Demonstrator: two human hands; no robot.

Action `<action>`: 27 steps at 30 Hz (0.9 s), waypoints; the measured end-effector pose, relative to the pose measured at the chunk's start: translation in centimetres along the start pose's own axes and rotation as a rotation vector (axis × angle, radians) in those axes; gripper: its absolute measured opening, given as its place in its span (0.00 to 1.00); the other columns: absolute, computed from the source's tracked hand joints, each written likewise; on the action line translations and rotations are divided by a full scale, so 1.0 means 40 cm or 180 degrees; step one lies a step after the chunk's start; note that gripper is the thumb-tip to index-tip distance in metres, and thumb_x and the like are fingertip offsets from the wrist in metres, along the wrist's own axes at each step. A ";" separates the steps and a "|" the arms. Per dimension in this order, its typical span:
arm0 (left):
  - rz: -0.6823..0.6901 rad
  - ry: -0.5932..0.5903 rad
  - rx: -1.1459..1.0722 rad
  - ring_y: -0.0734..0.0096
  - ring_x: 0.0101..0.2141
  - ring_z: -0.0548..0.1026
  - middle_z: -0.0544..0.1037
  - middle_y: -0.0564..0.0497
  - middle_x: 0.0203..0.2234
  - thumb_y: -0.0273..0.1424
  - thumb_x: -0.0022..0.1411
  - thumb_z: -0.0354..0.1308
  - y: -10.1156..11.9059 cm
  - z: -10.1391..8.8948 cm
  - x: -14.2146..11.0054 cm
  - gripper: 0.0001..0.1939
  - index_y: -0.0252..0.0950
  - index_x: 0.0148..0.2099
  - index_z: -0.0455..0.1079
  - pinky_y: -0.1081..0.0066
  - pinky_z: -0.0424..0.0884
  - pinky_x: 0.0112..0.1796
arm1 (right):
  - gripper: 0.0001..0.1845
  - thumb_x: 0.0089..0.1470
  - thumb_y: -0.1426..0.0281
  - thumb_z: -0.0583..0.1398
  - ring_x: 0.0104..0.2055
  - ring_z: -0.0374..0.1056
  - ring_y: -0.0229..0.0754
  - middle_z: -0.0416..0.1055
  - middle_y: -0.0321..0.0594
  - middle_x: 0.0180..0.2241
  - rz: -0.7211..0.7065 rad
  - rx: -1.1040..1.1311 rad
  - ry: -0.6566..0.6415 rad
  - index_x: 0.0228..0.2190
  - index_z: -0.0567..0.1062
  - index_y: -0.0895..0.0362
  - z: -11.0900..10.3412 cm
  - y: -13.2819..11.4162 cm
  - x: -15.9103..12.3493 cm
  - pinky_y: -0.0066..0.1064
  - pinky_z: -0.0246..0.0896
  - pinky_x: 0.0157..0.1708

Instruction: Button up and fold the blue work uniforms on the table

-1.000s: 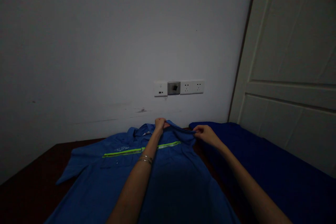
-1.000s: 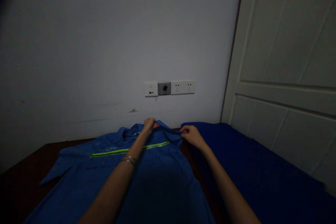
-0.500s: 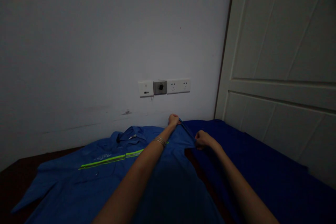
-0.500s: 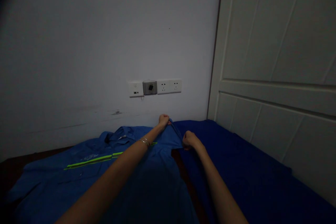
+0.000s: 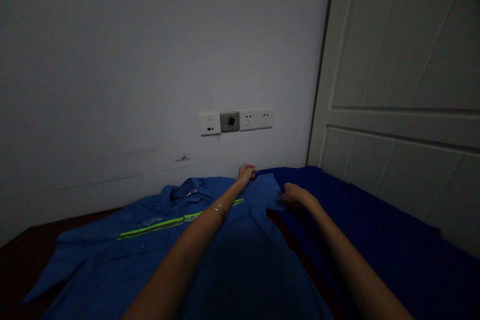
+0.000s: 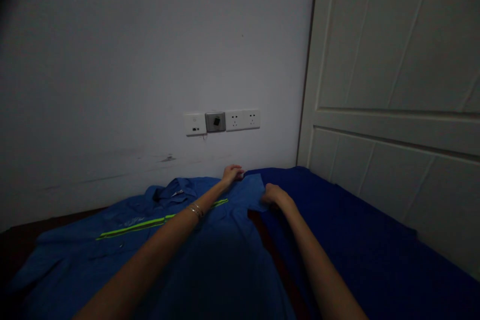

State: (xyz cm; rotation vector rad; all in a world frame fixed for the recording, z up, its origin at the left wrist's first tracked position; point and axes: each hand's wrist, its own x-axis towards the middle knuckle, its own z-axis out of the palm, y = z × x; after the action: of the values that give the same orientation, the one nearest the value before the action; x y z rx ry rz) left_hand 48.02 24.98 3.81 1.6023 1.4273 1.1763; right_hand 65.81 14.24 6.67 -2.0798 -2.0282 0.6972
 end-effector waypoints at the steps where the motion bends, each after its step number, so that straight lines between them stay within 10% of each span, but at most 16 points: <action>1: 0.0053 0.0034 0.0150 0.70 0.37 0.74 0.76 0.45 0.36 0.22 0.54 0.50 -0.004 -0.035 -0.014 0.13 0.31 0.42 0.69 0.70 0.68 0.41 | 0.14 0.45 0.70 0.59 0.33 0.72 0.45 0.74 0.52 0.34 -0.0045 -0.0069 0.0257 0.35 0.73 0.65 -0.003 0.000 0.012 0.26 0.64 0.28; 9: 0.1110 -0.0456 0.2571 0.63 0.52 0.63 0.70 0.43 0.49 0.26 0.57 0.48 -0.104 -0.202 -0.158 0.17 0.33 0.50 0.66 0.64 0.55 0.54 | 0.21 0.58 0.67 0.48 0.48 0.67 0.50 0.68 0.63 0.44 0.0074 -0.0098 0.1177 0.45 0.68 0.70 0.052 -0.073 0.160 0.34 0.61 0.43; 21: 0.0539 -0.0795 0.3135 0.47 0.61 0.43 0.49 0.43 0.62 0.48 0.63 0.37 -0.139 -0.199 -0.176 0.29 0.42 0.63 0.51 0.44 0.39 0.55 | 0.24 0.60 0.61 0.45 0.44 0.68 0.55 0.67 0.64 0.41 0.0273 -0.0164 0.1667 0.46 0.62 0.70 0.136 -0.080 0.249 0.42 0.62 0.41; 27: 0.0258 -0.0302 0.3021 0.43 0.61 0.43 0.50 0.43 0.62 0.48 0.63 0.34 -0.144 -0.194 -0.178 0.29 0.45 0.62 0.52 0.40 0.39 0.54 | 0.23 0.61 0.61 0.44 0.45 0.68 0.52 0.67 0.62 0.42 0.0094 -0.0161 0.1598 0.47 0.61 0.66 0.115 -0.070 0.259 0.39 0.61 0.41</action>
State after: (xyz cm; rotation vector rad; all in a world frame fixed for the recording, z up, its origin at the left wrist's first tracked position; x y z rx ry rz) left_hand 38.75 18.35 0.02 2.2961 2.0175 0.4196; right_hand 61.06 23.61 1.55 -2.0493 -1.7459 0.1027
